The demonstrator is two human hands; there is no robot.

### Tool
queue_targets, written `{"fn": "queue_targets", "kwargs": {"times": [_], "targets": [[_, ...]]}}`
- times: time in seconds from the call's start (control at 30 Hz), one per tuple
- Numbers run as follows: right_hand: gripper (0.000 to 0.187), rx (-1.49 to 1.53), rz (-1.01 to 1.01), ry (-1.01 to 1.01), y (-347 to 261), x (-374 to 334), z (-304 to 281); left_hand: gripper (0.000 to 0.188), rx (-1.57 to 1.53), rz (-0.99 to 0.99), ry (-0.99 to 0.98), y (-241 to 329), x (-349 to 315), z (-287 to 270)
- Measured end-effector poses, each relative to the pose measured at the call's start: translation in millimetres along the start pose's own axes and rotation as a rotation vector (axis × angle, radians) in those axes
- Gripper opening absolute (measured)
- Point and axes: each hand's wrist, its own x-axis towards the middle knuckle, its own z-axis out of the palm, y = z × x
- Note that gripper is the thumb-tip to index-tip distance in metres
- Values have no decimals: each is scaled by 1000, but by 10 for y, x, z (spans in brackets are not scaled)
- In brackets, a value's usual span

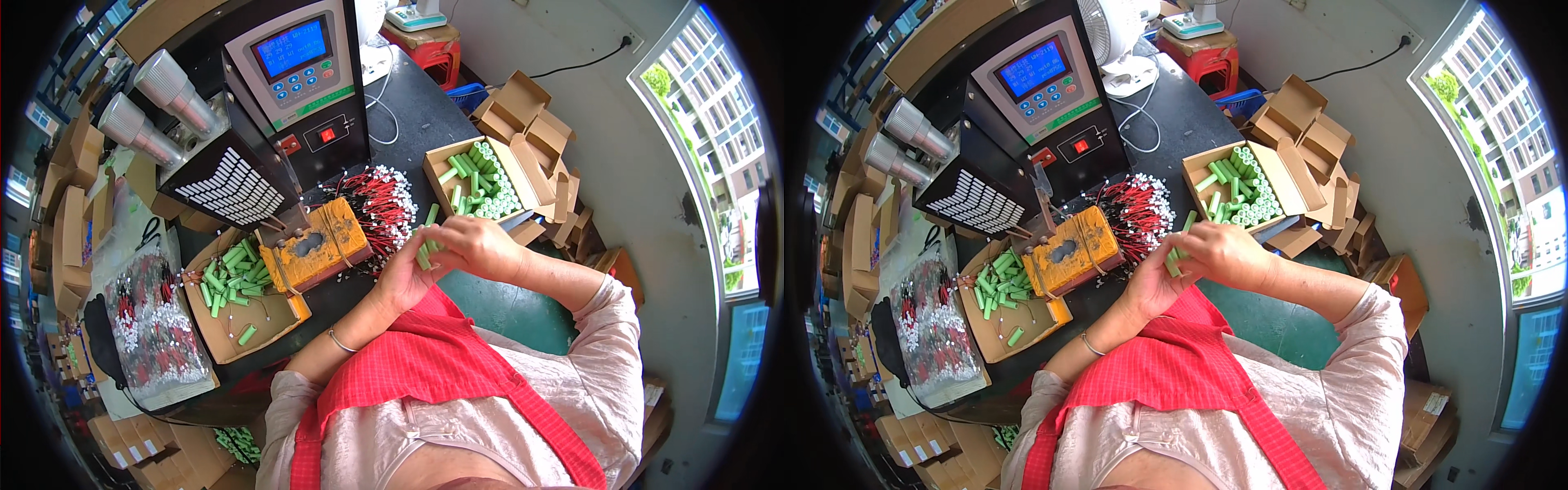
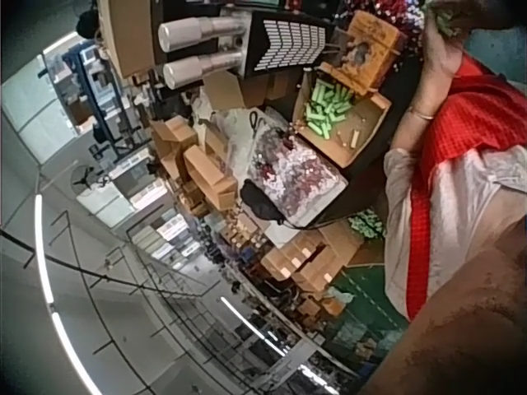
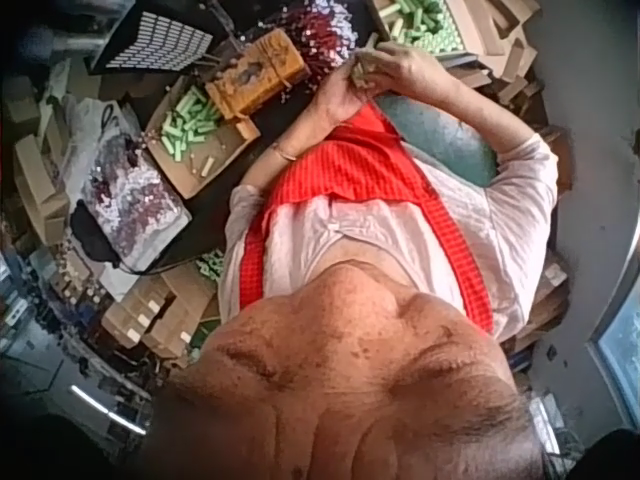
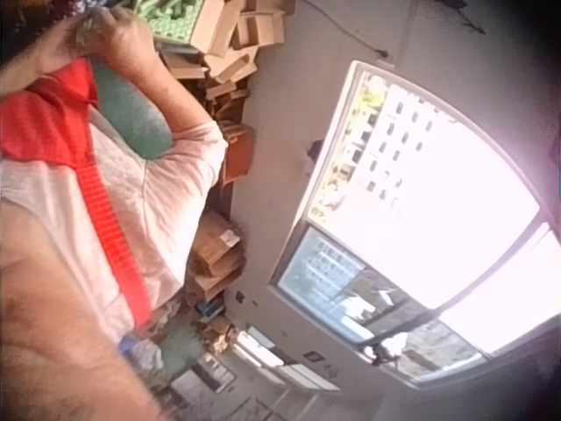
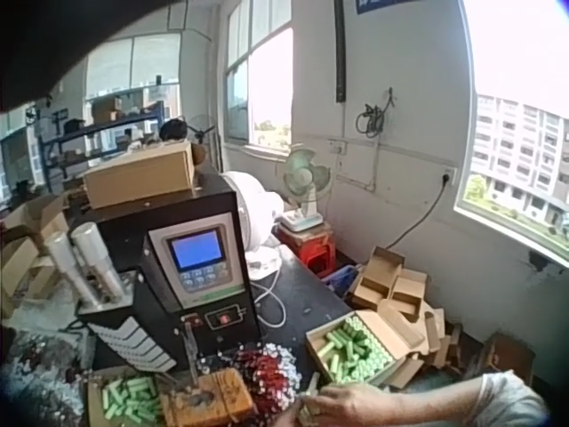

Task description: Spot welding individual battery cells together to create a battery pack.

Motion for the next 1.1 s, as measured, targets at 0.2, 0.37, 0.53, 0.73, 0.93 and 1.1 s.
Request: {"fn": "queue_targets", "kwargs": {"times": [0.2, 0.37, 0.53, 0.73, 0.93, 1.1], "targets": [[26, -184, 226, 27, 946, 311, 130, 38, 162, -15, 71, 9, -42, -86], [21, -461, 245, -282, 1375, 441, 332, 43, 191, 33, 86, 5, -119, 11], [16, -114, 69, 159, 905, 266, 109, 25, 41, 118, 142, 40, -109, -73], [24, 100, -86, 39, 80, 42, 140, 25, -91, 102, 10, 26, -44, -79], [64, 282, 18, 69, -297, -110, 341, 27, 37, 76, -28, 4, -223, -124], [72, 258, 3, 12, -376, -225, 554, 25, 185, 115, 5, -137, -434, -162]]}}
